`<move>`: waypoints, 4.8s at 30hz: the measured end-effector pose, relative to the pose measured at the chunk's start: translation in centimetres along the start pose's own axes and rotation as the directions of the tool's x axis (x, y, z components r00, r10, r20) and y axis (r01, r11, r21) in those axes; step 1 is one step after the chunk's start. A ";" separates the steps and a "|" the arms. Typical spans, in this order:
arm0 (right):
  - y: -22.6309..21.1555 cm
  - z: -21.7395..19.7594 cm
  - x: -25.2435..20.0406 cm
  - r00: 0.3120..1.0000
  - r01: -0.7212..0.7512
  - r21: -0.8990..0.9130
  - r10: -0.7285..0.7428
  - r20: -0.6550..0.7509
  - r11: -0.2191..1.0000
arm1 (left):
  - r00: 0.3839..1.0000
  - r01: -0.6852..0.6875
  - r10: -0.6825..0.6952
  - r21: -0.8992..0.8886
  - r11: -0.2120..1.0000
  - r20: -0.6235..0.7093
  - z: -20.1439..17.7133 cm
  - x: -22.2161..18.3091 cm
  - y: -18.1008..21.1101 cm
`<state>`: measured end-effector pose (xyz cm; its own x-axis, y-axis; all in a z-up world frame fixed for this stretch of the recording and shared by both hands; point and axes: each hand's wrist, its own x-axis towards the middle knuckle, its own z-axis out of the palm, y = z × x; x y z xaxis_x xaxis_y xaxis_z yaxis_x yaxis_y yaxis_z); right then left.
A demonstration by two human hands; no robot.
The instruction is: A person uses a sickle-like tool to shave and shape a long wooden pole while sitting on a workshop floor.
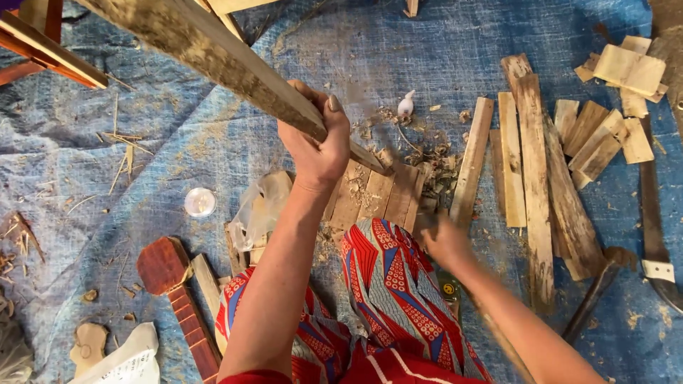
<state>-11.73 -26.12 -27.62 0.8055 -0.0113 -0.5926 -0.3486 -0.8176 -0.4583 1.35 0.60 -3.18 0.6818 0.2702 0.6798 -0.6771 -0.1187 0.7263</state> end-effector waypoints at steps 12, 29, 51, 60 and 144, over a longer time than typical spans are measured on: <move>0.5 2.5 1.9 0.999 0.006 -0.153 -0.013 -0.043 0.988 | 0.999 -0.053 0.053 0.016 0.998 0.008 0.0 0.9 1.5; -4.6 -2.3 -2.9 0.997 0.075 0.071 -0.074 -0.016 0.995 | 0.998 -0.064 0.063 0.070 0.996 0.016 -1.2 0.9 0.2; 0.1 -0.3 0.3 0.961 -0.139 0.476 0.002 0.278 0.869 | 0.996 -0.047 0.045 0.025 0.999 0.071 -0.1 1.1 1.9; -4.7 -2.9 -2.6 1.000 -0.004 0.000 0.004 -0.019 1.000 | 0.998 -0.053 0.052 0.047 0.997 0.033 -0.3 0.4 1.1; -4.3 1.8 9.7 0.957 -0.088 0.749 -0.152 0.246 0.657 | 1.000 -0.017 0.018 0.047 0.999 -0.024 -7.2 2.3 6.4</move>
<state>-3.28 -21.68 -32.62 0.7063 0.2550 -0.6604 -0.6586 -0.1052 -0.7451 -3.44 7.31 2.29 0.6629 0.2909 0.6899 -0.6745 -0.1681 0.7189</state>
